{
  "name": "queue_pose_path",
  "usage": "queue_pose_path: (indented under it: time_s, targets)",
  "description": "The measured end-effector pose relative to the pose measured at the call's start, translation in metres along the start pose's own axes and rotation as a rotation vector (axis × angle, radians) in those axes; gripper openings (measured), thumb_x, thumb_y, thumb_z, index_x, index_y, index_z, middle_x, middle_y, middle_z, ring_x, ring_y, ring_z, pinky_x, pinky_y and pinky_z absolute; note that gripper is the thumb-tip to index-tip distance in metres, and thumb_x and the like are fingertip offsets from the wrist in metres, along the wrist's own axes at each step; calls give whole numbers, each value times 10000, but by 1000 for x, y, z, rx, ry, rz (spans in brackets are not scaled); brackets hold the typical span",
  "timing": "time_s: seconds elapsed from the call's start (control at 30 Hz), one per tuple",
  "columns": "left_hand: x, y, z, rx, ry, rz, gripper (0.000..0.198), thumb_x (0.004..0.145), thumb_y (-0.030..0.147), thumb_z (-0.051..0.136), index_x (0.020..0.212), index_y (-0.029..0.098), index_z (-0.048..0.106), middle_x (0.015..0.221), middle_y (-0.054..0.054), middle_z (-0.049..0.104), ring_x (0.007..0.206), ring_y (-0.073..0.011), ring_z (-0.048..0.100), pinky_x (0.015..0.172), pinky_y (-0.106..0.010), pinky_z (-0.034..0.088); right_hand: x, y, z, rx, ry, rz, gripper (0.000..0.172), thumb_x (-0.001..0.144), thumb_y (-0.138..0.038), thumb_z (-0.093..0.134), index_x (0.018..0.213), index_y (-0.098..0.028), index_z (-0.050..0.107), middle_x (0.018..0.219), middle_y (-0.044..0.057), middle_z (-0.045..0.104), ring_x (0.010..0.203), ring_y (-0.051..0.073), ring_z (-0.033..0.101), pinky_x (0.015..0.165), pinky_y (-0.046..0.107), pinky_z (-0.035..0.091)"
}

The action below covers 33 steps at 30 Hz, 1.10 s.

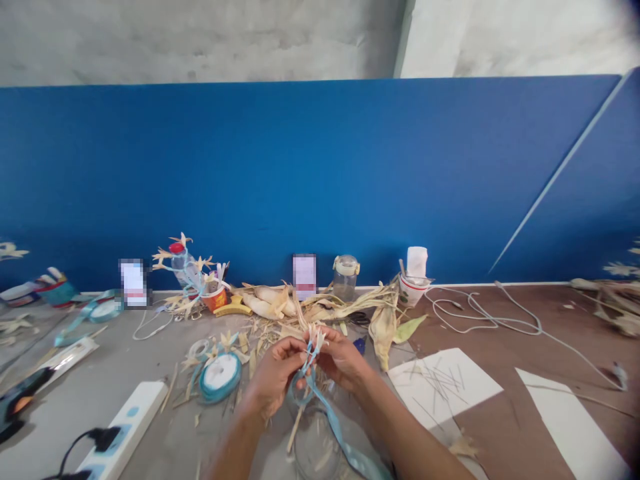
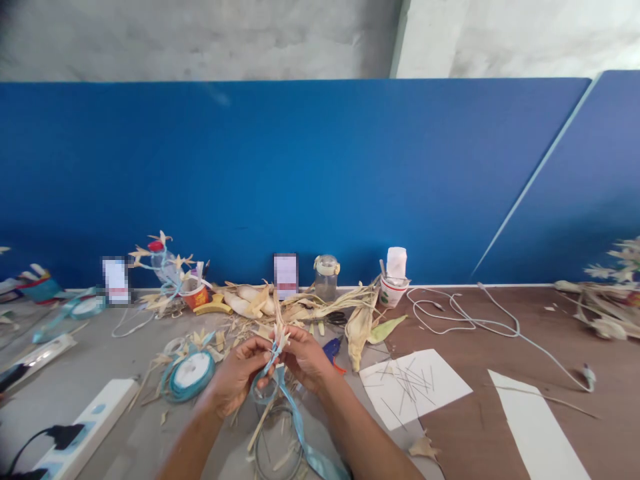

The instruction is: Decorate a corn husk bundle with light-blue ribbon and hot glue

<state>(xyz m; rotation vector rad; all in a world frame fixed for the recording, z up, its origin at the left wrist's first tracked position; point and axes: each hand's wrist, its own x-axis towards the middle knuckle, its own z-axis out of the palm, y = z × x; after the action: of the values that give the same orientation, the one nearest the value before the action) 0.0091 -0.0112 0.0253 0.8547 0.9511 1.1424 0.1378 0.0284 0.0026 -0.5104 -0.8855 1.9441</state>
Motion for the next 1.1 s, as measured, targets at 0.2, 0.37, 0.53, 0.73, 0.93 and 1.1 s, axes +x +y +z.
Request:
queue_pose_path:
  time_s: [0.2, 0.37, 0.53, 0.73, 0.93, 1.1]
  targets:
    - [1, -4, 0, 12, 24, 44, 189, 594, 265, 723, 673, 152, 594, 559, 2, 582, 461, -83, 486, 363, -161, 336, 2, 1, 2, 67, 21, 23, 177, 563, -211, 746, 671, -150, 620, 542, -36, 571, 467, 89, 511, 480, 202, 399]
    - [4, -8, 1, 66, 51, 109, 161, 631, 269, 684, 714, 157, 602, 559, 9, 567, 471, -91, 482, 367, -168, 333, 3, 2, 2, 107, 39, 23, 176, 564, -190, 739, 674, -154, 606, 552, -48, 559, 445, 75, 477, 479, 199, 390]
    - [6, -13, -1, 206, 78, 169, 133, 681, 279, 623, 756, 168, 619, 620, -4, 586, 483, -110, 504, 385, -195, 350, 5, 5, 1, 147, 25, 22, 162, 602, -212, 722, 658, -159, 579, 516, -58, 530, 424, 75, 450, 474, 209, 390]
    - [3, -13, -1, 446, 121, 217, 90, 690, 238, 591, 724, 184, 653, 511, 23, 527, 432, -106, 471, 418, -205, 341, 5, 7, 0, 208, 91, 32, 215, 566, -142, 738, 583, -170, 525, 515, -65, 537, 468, 81, 492, 504, 209, 411]
    - [2, -13, -1, 470, 103, 248, 100, 697, 232, 581, 741, 172, 648, 561, 8, 567, 470, -110, 478, 456, -211, 349, 4, 7, -2, 222, 103, 66, 232, 567, -125, 737, 563, -173, 510, 484, -67, 526, 452, 87, 501, 483, 209, 413]
    - [3, -12, 0, 411, 65, 227, 225, 735, 253, 541, 939, 171, 586, 730, -11, 624, 483, -90, 473, 460, -211, 354, 6, 12, -7, 234, 90, 55, 196, 611, -157, 722, 601, -173, 527, 518, -51, 562, 462, 99, 528, 472, 217, 423]
